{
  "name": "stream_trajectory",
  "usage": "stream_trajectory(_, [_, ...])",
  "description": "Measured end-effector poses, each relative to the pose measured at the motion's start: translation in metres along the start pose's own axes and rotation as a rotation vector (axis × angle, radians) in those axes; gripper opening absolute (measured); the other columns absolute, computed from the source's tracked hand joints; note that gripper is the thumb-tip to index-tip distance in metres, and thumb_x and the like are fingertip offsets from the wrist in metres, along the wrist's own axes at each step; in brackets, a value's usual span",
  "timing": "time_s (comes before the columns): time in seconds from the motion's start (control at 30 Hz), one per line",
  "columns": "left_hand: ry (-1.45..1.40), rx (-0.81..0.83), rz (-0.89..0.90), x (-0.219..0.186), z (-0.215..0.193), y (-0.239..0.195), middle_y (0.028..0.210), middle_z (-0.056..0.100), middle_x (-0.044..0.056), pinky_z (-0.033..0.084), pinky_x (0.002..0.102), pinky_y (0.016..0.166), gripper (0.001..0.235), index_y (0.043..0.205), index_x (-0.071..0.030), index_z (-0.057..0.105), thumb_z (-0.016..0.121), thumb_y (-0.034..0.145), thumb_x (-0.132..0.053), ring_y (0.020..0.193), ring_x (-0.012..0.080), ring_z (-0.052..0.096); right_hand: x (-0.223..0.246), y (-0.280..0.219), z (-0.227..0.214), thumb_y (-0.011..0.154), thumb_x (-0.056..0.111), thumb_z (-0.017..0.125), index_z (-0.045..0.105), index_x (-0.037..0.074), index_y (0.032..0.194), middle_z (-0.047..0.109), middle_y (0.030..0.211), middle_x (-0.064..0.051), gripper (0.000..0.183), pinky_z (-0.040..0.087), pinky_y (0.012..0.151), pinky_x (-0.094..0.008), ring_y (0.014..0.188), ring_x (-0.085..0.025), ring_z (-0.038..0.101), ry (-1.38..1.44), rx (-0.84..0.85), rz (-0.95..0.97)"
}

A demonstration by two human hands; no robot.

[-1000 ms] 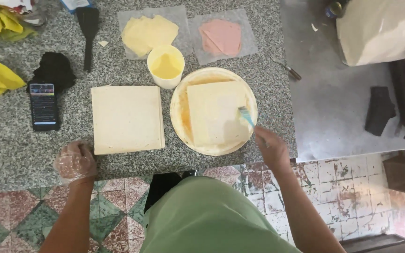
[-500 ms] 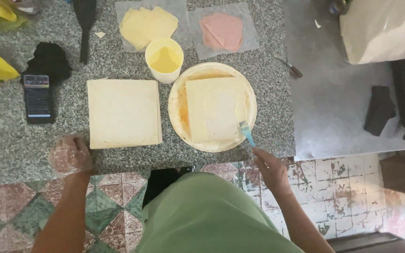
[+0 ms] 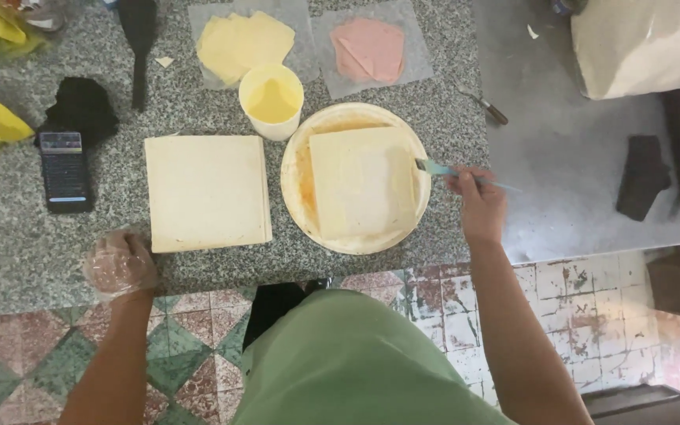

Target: The person is preparing a layered pastry dish by placing individual pastry sheets on a plate and brushing each one with a liquid coating.

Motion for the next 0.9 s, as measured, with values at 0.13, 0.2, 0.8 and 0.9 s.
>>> stream_trajectory(0.13, [0.017, 0.047, -0.002, 0.0, 0.003, 0.001, 0.092, 0.077, 0.006, 0.05, 0.035, 0.071, 0.01, 0.104, -0.017, 0.079, 0.073, 0.111, -0.022, 0.072, 0.0221, 0.066, -0.004, 0.003, 0.011, 0.103, 0.014, 0.06, 0.074, 0.011, 0.109, 0.076, 0.101, -0.004, 0.015, 0.06, 0.094, -0.033, 0.098, -0.015, 0.072, -0.05, 0.107, 0.025])
stream_trajectory(0.2, [0.023, 0.055, -0.009, 0.001, 0.004, 0.002, 0.09, 0.077, 0.006, 0.05, 0.034, 0.071, 0.013, 0.103, -0.018, 0.078, 0.073, 0.113, -0.024, 0.069, 0.0209, 0.066, -0.005, -0.008, 0.013, 0.102, 0.012, 0.062, 0.075, 0.009, 0.108, 0.075, 0.104, -0.004, 0.015, 0.061, 0.094, -0.032, 0.099, -0.015, 0.071, -0.12, 0.162, 0.034])
stream_trajectory(0.8, [-0.106, -0.086, 0.031, -0.001, -0.002, 0.002, 0.089, 0.077, 0.007, 0.049, 0.037, 0.063, 0.011, 0.097, -0.02, 0.081, 0.077, 0.102, -0.011, 0.07, 0.0248, 0.066, -0.075, -0.096, 0.003, 0.099, 0.015, 0.063, 0.071, 0.006, 0.121, 0.071, 0.13, -0.016, 0.024, 0.063, 0.098, -0.033, 0.119, -0.026, 0.07, -0.168, 0.253, -0.262])
stream_trajectory(0.9, [-0.083, -0.019, 0.019, 0.0, -0.003, 0.001, 0.089, 0.075, 0.008, 0.049, 0.038, 0.068, 0.009, 0.099, -0.015, 0.079, 0.077, 0.107, -0.015, 0.069, 0.0243, 0.064, -0.088, -0.117, 0.008, 0.098, 0.012, 0.066, 0.067, 0.002, 0.13, 0.065, 0.138, -0.017, 0.034, 0.053, 0.108, -0.042, 0.128, -0.032, 0.064, -0.437, 0.297, -0.441])
Point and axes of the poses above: each hand's wrist, its own y-axis towards the middle knuckle, its own z-axis out of the palm, x = y × z, the point moved 7 cm from there along y, towards the middle knuckle
